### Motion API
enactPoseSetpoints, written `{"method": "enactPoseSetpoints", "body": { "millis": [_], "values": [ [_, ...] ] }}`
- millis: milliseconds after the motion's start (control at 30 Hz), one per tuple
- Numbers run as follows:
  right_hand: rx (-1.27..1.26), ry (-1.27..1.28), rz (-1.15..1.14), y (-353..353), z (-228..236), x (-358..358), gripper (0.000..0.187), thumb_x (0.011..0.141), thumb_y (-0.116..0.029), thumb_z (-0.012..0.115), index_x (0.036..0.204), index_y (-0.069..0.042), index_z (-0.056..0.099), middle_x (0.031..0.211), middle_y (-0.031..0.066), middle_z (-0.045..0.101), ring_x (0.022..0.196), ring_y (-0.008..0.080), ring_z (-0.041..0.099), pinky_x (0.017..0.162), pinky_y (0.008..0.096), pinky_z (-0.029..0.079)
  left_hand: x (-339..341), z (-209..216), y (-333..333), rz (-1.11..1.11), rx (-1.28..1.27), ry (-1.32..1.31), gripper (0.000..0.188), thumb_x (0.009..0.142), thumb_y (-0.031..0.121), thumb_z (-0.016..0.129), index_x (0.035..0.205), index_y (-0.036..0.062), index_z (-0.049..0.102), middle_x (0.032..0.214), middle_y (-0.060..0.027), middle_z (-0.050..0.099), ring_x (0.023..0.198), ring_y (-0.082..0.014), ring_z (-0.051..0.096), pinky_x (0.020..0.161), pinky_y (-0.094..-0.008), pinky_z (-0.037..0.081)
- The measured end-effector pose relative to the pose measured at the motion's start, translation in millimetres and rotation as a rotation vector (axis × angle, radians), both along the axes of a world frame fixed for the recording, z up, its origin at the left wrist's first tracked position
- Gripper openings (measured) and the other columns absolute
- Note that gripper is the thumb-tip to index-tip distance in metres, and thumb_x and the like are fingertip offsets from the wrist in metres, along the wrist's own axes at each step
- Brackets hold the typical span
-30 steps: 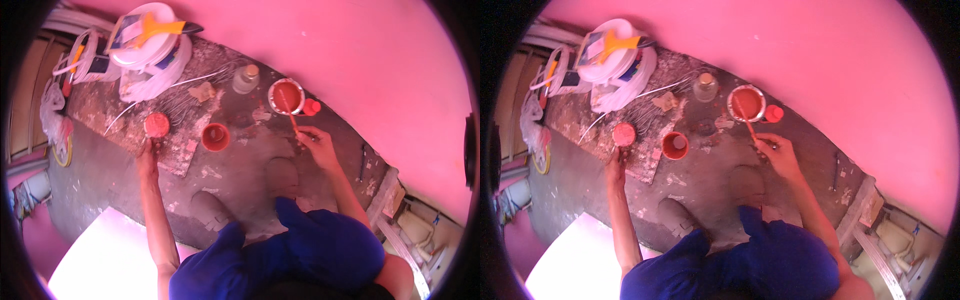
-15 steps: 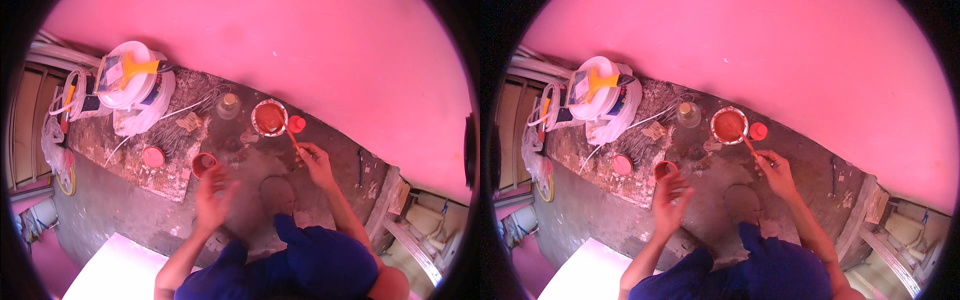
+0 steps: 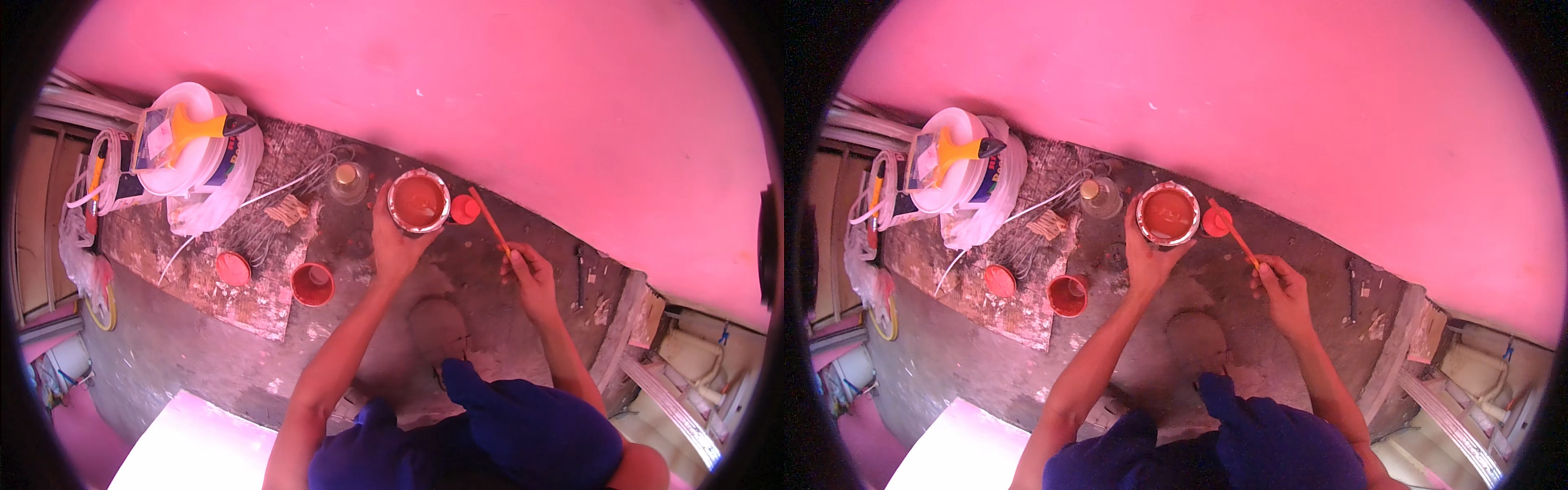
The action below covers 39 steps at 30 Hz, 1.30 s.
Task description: The person mixes red paint in a small container using a stick, then pours it into a larger container and stirs with a paintbrush.
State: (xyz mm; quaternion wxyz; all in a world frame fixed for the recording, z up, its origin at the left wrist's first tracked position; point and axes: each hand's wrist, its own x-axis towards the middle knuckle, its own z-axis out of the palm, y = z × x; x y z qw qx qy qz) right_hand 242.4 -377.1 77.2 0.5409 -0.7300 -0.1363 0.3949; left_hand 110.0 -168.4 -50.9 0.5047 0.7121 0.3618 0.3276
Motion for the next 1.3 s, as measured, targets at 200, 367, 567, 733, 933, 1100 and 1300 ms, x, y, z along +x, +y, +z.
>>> {"method": "enactPoseSetpoints", "body": {
  "millis": [200, 367, 567, 733, 933, 1100, 1300],
  "values": [
    [-0.001, -0.034, 0.001, 0, 2, 4, 0.034, 0.112, -0.028, 0.059, 0.122, 0.002, 0.07, 0.095, 0.0021, 0.064, 0.085, 0.0114, 0.063, 0.074, 0.0291, 0.053, 5, -1, -2, 0.029, -0.006, -0.061, 0.112, 0.067, 0.025, 0.101, 0.155, -0.0037, 0.037, 0.149, -0.0202, 0.056, 0.138, -0.0336, 0.057, 0.118, -0.0437, 0.044],
    [0.012, -0.094, 0.062, 2, 6, 11, 0.034, 0.112, -0.028, 0.058, 0.119, 0.004, 0.069, 0.089, 0.0026, 0.063, 0.081, 0.0116, 0.062, 0.074, 0.0295, 0.053, -31, -12, -23, 0.002, 0.001, -0.026, 0.11, 0.066, 0.03, 0.101, 0.153, -0.0018, 0.041, 0.148, -0.0203, 0.057, 0.137, -0.0343, 0.057, 0.115, -0.0446, 0.045],
    [0.046, -0.108, 0.143, 16, 9, 11, 0.033, 0.113, -0.026, 0.057, 0.118, 0.003, 0.07, 0.091, 0.002, 0.061, 0.082, 0.0114, 0.061, 0.075, 0.0285, 0.051, -94, -5, -56, -0.077, 0.114, 0.036, 0.11, 0.063, 0.032, 0.104, 0.15, 0.0013, 0.044, 0.152, -0.0184, 0.056, 0.137, -0.0351, 0.058, 0.117, -0.0461, 0.045],
    [0.02, -0.115, 0.235, 34, 10, -3, 0.033, 0.113, -0.026, 0.056, 0.118, 0.004, 0.069, 0.09, 0.0038, 0.065, 0.084, 0.0118, 0.064, 0.077, 0.0288, 0.053, -145, 5, -82, -0.064, 0.126, 0.101, 0.109, 0.063, 0.032, 0.104, 0.15, 0.0011, 0.045, 0.151, -0.0195, 0.056, 0.139, -0.035, 0.057, 0.118, -0.047, 0.044],
    [-0.024, -0.018, 0.438, 47, 12, -29, 0.031, 0.113, -0.026, 0.057, 0.118, 0.001, 0.069, 0.092, 0.0038, 0.07, 0.084, 0.011, 0.066, 0.078, 0.028, 0.054, -193, 1, -109, 0.074, 0.126, 0.021, 0.114, 0.065, 0.028, 0.104, 0.154, 0.0001, 0.037, 0.152, -0.0214, 0.054, 0.14, -0.0346, 0.056, 0.119, -0.0468, 0.045],
    [0.033, -0.062, 0.507, 65, 7, -42, 0.029, 0.112, -0.025, 0.06, 0.119, 0.001, 0.07, 0.093, 0.0044, 0.072, 0.086, 0.0105, 0.067, 0.079, 0.0274, 0.054, -224, -8, -122, 0.191, -0.085, 0.017, 0.118, 0.065, 0.022, 0.104, 0.156, 0.0002, 0.031, 0.153, -0.0204, 0.052, 0.139, -0.0319, 0.057, 0.117, -0.046, 0.048],
    [0.091, 0.009, 0.553, 85, 13, -57, 0.024, 0.107, -0.017, 0.067, 0.119, 0.003, 0.071, 0.1, 0.0061, 0.073, 0.091, 0.0117, 0.069, 0.084, 0.0276, 0.056, -245, -1, -121, 0.341, -0.043, 0.04, 0.112, 0.063, 0.024, 0.104, 0.152, 0.0018, 0.041, 0.149, -0.0191, 0.057, 0.135, -0.0325, 0.061, 0.114, -0.0444, 0.049]
  ]
}}
